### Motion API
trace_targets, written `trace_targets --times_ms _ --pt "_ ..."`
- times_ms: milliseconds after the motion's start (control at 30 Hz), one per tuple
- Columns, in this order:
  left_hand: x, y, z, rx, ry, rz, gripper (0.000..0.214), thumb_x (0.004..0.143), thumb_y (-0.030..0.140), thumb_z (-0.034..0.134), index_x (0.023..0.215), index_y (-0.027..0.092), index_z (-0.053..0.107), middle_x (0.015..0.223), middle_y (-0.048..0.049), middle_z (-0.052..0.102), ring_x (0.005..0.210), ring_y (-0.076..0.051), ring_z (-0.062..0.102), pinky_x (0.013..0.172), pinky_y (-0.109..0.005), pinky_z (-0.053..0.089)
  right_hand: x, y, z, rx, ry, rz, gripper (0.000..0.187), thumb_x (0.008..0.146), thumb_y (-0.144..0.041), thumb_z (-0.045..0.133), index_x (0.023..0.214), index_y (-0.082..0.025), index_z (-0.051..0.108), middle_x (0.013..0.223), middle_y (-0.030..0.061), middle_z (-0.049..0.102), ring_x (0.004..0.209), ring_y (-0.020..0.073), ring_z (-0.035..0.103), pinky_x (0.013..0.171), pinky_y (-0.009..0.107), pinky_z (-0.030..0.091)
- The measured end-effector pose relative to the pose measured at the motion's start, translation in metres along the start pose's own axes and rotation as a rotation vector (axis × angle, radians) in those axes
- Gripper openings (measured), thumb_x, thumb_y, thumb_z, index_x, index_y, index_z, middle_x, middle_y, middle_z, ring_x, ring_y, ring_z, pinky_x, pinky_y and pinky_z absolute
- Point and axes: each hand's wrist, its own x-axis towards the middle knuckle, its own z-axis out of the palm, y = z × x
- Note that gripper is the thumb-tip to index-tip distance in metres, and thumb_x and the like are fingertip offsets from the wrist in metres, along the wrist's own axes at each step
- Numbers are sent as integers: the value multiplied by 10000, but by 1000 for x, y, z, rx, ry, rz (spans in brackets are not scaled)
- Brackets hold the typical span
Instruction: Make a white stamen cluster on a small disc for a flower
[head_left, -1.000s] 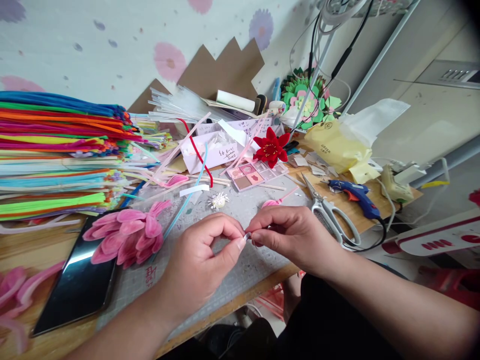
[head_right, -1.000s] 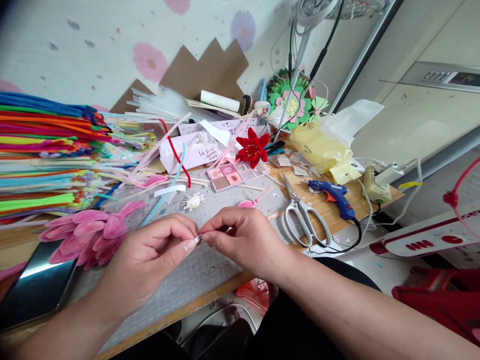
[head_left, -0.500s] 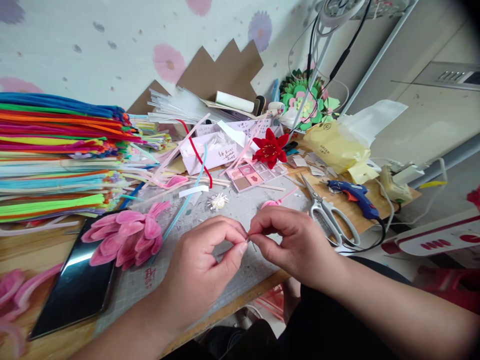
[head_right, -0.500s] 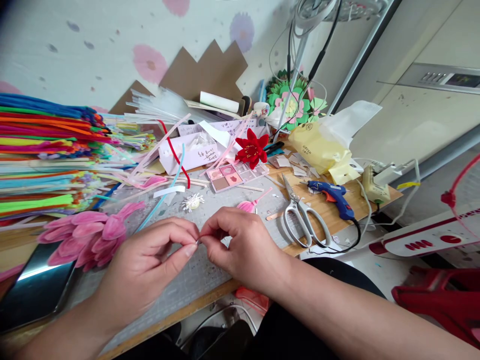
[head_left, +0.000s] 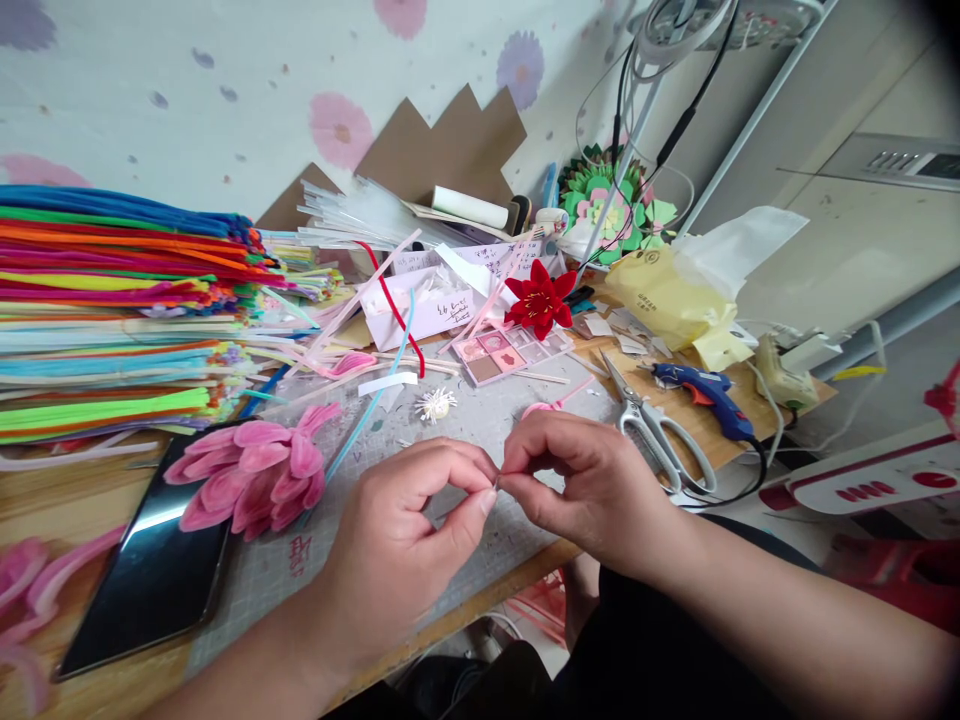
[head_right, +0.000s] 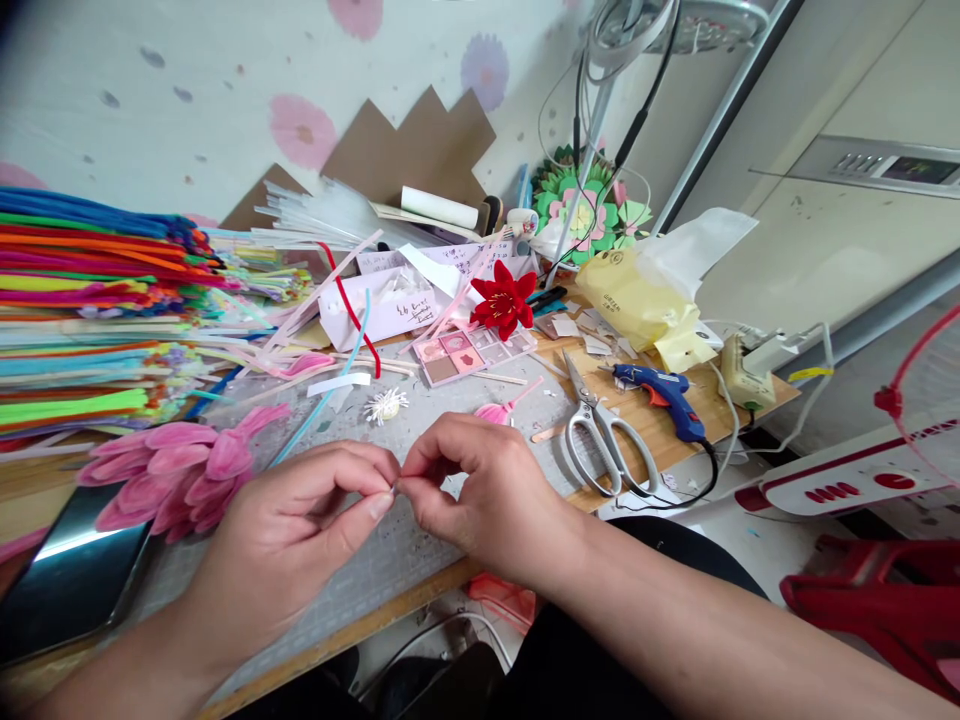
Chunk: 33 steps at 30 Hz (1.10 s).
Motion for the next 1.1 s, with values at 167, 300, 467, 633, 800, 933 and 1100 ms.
trace_targets --times_ms 167,300,467,633,800,933,1100 --pt "-2 -2 0 41 5 20 173 817 61 571 733 200 632 822 -1 696 791 -129 666 744 -243 528 1 0 -4 61 -64 40 85 792 -124 678 745 -155 614 712 7 604 646 101 572 608 220 483" --pt "-1 -2 0 53 -1 6 171 813 68 576 726 201 638 819 2 699 795 -129 665 742 -239 527 2 0 -3 56 -50 26 113 809 -166 700 729 -155 621 696 5 601 632 98 560 594 220 470" --pt "0 -3 0 -54 16 -105 155 828 101 574 726 202 633 813 6 696 790 -130 662 727 -234 522 1 0 -6 114 -57 86 33 818 -176 682 792 -159 670 749 29 652 687 125 591 636 250 491" --pt "1 -5 0 -108 16 -157 130 835 134 584 733 201 631 809 1 688 787 -141 653 732 -255 514 3 1 -10 194 -90 178 93 843 -174 622 826 -160 712 746 32 673 719 139 614 667 272 487" --pt "1 -6 2 -87 14 -162 134 839 145 575 726 198 623 777 -1 673 753 -141 634 703 -260 502 4 4 -6 155 -73 181 67 812 -167 654 788 -166 717 733 16 673 678 118 594 613 241 453" --pt "1 -6 3 -59 16 -149 140 834 134 576 721 196 630 773 0 675 742 -138 634 695 -256 500 4 5 -3 103 -42 151 59 798 -159 665 751 -162 700 708 9 660 651 110 578 590 228 442" --pt "-1 -5 4 15 52 -83 146 821 103 585 723 196 639 794 -2 692 770 -136 651 710 -247 508 2 2 2 6 1 88 79 792 -117 632 750 -159 684 689 9 644 623 106 564 564 225 434"
